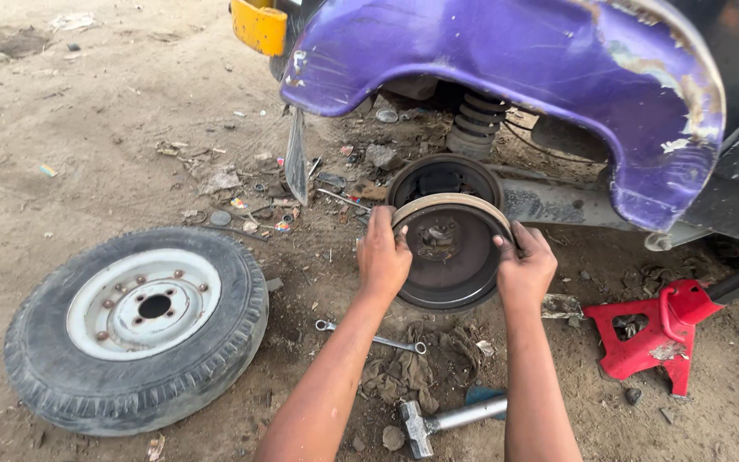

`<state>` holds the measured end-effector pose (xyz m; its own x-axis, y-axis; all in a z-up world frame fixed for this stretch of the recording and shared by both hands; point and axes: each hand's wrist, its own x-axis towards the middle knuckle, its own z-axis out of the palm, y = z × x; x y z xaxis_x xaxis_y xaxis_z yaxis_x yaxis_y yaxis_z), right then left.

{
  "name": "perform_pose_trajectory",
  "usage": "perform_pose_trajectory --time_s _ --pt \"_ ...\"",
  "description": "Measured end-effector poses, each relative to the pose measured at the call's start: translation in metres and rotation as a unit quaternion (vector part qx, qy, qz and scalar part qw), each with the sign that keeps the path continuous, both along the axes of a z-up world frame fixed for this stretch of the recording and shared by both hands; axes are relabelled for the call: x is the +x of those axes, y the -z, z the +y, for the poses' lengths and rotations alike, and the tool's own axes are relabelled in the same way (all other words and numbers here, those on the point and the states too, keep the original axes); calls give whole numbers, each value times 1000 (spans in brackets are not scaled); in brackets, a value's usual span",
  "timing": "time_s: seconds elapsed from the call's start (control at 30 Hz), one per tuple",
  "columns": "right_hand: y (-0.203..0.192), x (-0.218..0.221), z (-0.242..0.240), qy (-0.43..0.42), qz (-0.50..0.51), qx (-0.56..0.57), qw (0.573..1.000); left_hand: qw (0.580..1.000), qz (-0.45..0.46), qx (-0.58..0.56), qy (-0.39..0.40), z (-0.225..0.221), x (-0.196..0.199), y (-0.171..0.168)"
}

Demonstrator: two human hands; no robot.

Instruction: The person unscrews lug nuts from a wheel with a wrench and by hand, removes the wheel, and then uses a hammer and a wrench to loosen and remove a brake drum from an auto-rickshaw.

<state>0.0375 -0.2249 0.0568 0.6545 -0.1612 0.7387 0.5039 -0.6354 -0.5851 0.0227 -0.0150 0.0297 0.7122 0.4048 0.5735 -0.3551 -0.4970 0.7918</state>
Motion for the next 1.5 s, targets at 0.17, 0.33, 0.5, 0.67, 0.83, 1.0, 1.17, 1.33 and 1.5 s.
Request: perform_pose_trajectory --time_s 0.17,0.33,0.5,0.67,0.83,1.0,1.17,1.33,1.5 --pt "-10 -2 8 14 -17 -16 1000 999 -9 -33 0 -3 13 8" --pt "-20 5 8 7 -23 -49 999 998 -33 -59 -12 -11 19 24" --pt "-23 9 8 3 -23 -79 997 997 -11 -79 -9 -14 26 37" --pt "-20 17 6 8 -18 -90 996 996 -25 -88 -2 -13 37 37" --pt "7 16 -1 -5 -54 -22 998 1000 -10 2 16 -4 44 20" --pt "20 14 7 60 -68 -11 996 999 -18 29 34 1 39 6" --pt "20 10 11 104 -54 -31 993 998 -43 24 35 1 36 3" --pt "12 1 13 70 -33 -26 997 997 -55 -37 42 0 41 17" --pt "-23 -4 26 58 10 -112 992 981 8 -191 45 -12 55 68"
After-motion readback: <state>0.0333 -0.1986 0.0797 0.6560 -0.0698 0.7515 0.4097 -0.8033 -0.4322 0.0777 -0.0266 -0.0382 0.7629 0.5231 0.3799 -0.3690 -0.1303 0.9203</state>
